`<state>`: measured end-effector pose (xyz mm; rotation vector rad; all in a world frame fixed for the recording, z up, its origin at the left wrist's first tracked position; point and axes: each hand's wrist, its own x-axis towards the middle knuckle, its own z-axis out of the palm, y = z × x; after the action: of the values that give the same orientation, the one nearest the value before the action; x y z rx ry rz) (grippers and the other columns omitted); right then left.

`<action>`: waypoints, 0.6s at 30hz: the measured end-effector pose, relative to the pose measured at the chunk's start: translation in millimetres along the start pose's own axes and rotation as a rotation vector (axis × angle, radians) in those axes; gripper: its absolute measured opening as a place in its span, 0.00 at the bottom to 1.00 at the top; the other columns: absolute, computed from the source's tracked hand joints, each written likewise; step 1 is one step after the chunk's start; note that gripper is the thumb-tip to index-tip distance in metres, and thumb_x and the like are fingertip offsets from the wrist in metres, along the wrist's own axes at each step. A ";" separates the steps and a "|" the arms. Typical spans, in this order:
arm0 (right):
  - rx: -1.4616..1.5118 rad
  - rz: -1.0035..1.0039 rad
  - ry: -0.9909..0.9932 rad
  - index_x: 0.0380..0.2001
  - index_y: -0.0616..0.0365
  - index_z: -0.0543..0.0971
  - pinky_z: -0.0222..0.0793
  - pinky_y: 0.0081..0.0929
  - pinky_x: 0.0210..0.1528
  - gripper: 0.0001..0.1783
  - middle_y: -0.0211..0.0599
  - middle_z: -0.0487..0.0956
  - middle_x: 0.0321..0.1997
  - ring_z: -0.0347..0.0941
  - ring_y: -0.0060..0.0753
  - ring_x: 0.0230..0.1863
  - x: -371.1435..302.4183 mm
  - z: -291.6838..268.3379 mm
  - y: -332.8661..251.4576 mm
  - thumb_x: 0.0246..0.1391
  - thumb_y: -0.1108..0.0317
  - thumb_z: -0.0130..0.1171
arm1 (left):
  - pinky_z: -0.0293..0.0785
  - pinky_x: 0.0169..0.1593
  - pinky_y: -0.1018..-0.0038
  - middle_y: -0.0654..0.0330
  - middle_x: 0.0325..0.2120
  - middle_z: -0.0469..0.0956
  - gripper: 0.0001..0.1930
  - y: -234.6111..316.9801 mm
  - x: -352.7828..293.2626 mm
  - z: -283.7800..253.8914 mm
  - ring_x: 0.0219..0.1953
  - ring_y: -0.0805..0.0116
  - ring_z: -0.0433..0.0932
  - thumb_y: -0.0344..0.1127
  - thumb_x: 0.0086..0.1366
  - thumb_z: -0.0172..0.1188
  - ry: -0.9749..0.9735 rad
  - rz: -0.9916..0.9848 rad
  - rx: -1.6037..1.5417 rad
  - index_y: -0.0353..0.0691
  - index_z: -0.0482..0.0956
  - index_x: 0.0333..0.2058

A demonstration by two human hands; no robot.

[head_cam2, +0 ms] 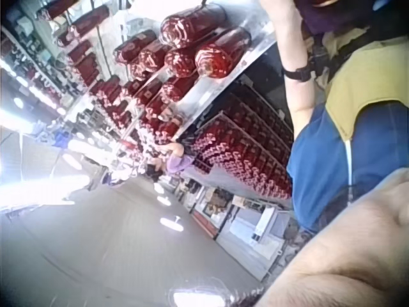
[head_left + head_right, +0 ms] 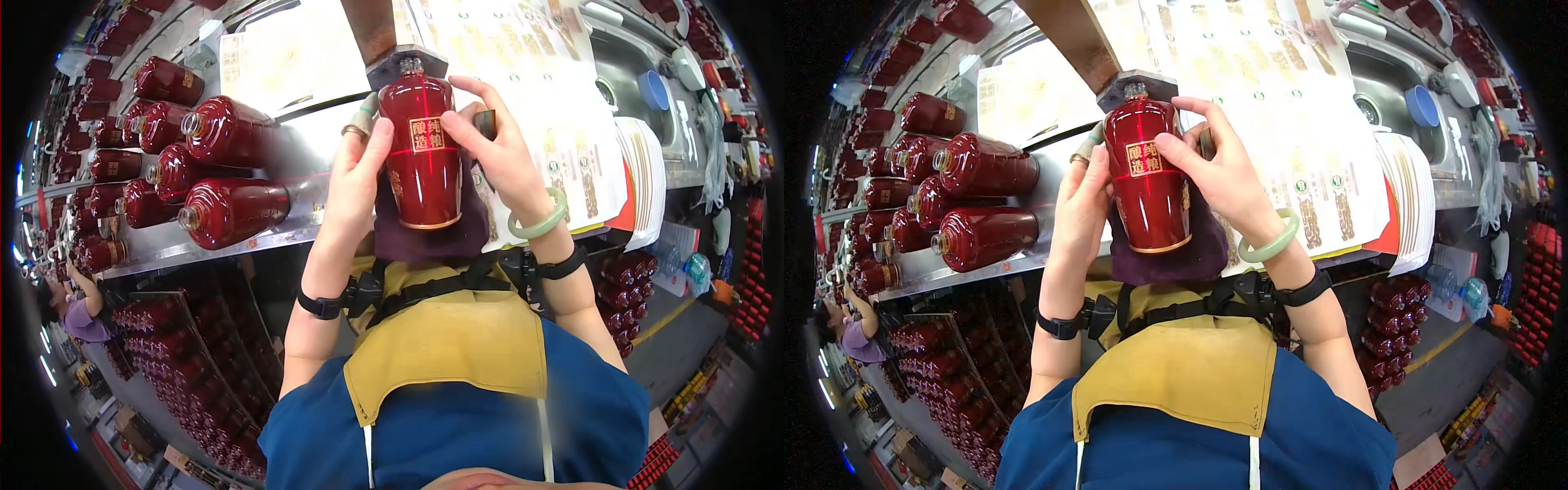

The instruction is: Apply decorative and informational labels to red ceramic bottles on a production line.

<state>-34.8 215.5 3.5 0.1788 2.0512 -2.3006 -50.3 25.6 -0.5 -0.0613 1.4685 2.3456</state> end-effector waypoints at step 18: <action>-0.021 0.021 0.020 0.63 0.61 0.69 0.59 0.13 0.34 0.38 0.18 0.63 0.29 0.59 0.11 0.31 0.1 5.1 0.1 0.54 0.63 0.75 | 0.71 0.64 0.69 0.53 0.60 0.73 0.31 -4.7 -0.3 3.6 0.60 0.67 0.74 0.34 0.72 0.62 -0.012 0.068 0.077 0.31 0.61 0.68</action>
<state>-35.2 210.4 4.0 0.2228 2.0721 -2.2733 -47.9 30.4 -2.9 0.0226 1.5771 2.3352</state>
